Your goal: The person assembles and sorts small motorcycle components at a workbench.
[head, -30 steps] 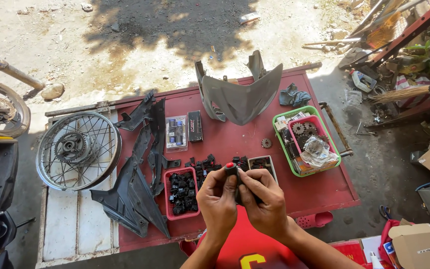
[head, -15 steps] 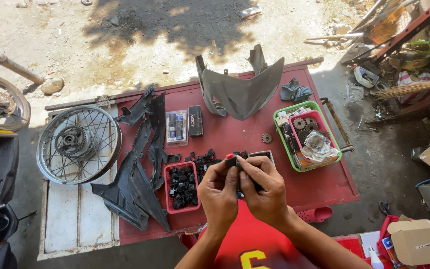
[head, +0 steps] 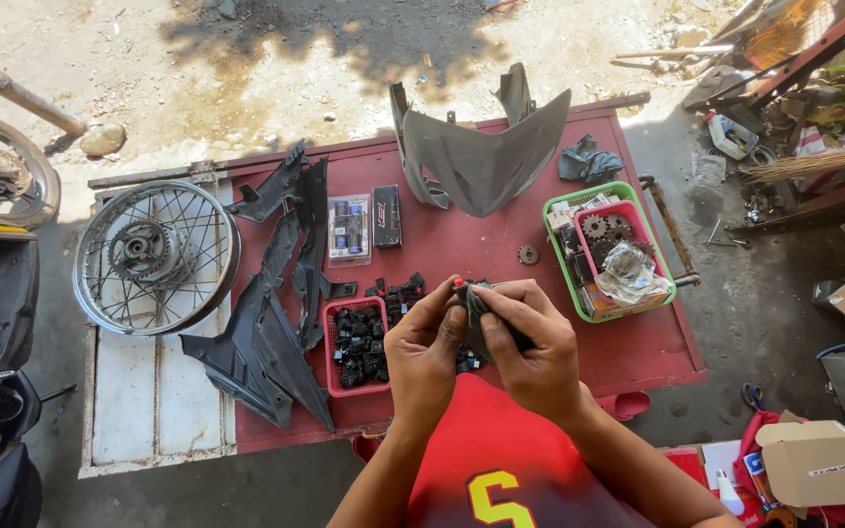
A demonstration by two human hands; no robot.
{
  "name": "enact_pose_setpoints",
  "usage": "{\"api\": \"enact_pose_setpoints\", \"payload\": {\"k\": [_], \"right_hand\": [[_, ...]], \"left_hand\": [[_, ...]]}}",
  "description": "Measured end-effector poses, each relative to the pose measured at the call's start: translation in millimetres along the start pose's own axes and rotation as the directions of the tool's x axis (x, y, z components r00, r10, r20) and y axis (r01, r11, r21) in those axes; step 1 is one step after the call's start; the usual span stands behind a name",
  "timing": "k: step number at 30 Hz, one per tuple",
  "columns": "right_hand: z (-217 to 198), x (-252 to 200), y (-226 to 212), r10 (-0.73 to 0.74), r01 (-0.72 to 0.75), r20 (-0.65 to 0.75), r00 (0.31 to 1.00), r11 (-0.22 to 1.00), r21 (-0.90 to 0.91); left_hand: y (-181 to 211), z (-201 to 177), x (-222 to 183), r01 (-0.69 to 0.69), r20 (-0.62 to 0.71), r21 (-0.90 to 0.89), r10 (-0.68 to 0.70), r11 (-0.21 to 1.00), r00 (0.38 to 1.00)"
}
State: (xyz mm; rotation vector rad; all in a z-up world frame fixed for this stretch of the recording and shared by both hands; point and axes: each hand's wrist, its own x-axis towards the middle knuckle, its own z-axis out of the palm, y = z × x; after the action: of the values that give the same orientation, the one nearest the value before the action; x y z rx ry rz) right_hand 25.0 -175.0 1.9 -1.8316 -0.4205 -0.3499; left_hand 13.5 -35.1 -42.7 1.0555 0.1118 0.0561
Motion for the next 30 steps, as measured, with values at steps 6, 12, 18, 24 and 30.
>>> {"api": "enact_pose_setpoints", "payload": {"k": [6, 12, 18, 24, 30], "right_hand": [[4, -2, 3, -0.063, 0.063, -0.003, 0.998, 0.996, -0.060], [4, -6, 9, 0.001, -0.002, -0.017, 1.000, 0.997, -0.072], [-5, -7, 18, 0.438, -0.458, 0.137, 0.889, 0.831, 0.317], [-11, 1, 18, 0.645, -0.671, 0.253, 0.721, 0.559, 0.486], [-16, 3, 28, 0.608, -0.657, 0.299, 0.735, 0.533, 0.533]], "left_hand": [[5, -7, -1, 0.021, 0.036, 0.071, -0.023, 0.997, 0.999], [22, 2, -5, -0.133, 0.061, 0.378, 0.119, 0.916, 0.991], [26, 0, -6, -0.363, 0.203, 0.536, 0.301, 0.762, 0.932], [32, 0, -5, -0.393, 0.251, 0.547, 0.303, 0.739, 0.919], [34, 0, -4, -0.451, 0.308, 0.528, 0.332, 0.720, 0.891]]}}
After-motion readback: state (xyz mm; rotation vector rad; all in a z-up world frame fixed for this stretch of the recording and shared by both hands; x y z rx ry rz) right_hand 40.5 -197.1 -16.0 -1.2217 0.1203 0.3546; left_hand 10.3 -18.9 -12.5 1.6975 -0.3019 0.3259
